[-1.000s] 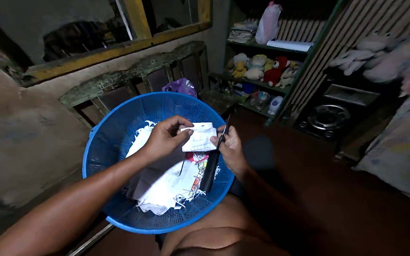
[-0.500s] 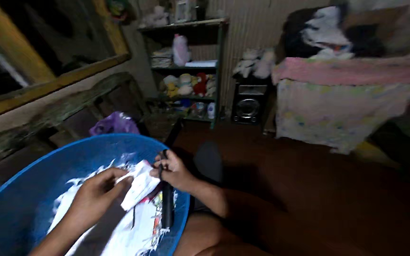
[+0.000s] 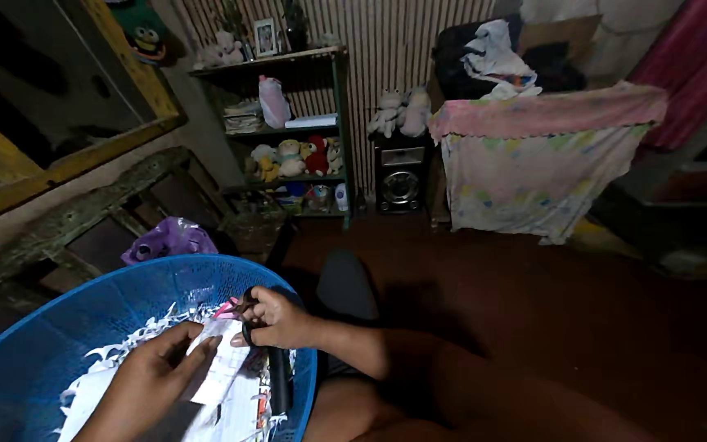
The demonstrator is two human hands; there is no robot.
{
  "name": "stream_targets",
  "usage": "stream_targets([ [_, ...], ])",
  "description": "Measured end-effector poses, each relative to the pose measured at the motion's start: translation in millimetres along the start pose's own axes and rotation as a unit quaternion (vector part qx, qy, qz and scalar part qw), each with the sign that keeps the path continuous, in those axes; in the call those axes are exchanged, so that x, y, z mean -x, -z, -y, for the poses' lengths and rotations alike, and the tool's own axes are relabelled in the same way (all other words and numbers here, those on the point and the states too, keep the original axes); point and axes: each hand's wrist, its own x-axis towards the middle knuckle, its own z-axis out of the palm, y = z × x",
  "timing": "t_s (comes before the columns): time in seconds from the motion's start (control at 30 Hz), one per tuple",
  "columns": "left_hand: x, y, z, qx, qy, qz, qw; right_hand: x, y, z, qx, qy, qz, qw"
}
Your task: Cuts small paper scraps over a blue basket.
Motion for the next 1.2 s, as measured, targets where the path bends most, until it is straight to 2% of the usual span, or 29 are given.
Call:
stream_targets([
  [0.1,0,13,6,-0.052,-0.019,-0.04,0.998,-1,-5,8,-0.013,-0.027,-0.003,1.0],
  [0.2,-3,40,15,-0.175,-0.036,-0.084,0.98,-5,-4,14,0.007,-0.033,-0.01,0.999],
  [0.3,-6,76,42,-0.296,-0.022,-0.144,0.944,-10,5,24,0.093,-0.046,-0.01,0.995],
  [0.37,-6,101,55,-0.323,0.001,-0.189,0.927,-14,12,34,0.154,-0.038,-0.005,0.987],
  [0.47,-5,134,81,-0.294,0.057,-0.239,0.924,-19,29,44,0.25,0.034,-0.058,0.966],
  [0.53,-3,151,104,-0.256,0.08,-0.26,0.928,-23,39,45,0.267,0.081,-0.105,0.954],
  [0.63,4,153,111,-0.159,0.162,-0.278,0.933,-22,48,41,0.248,0.081,-0.142,0.955],
  [0.77,-2,145,87,-0.017,0.209,-0.278,0.937,-12,49,39,0.174,0.077,-0.146,0.971],
  [0.9,-18,136,58,0.013,0.236,-0.283,0.93,-5,52,43,0.09,0.106,-0.182,0.973],
  [1.03,-33,135,85,0.011,0.194,-0.264,0.945,7,58,64,0.067,0.082,-0.203,0.973],
  [1.07,-44,131,77,0.019,0.192,-0.254,0.948,10,64,67,0.068,0.081,-0.2,0.974],
  [1.13,-65,115,30,0.036,0.226,-0.247,0.942,15,77,75,0.091,0.067,-0.184,0.976],
  [1.2,-79,104,4,0.032,0.248,-0.235,0.939,19,82,83,0.143,0.038,-0.171,0.974],
])
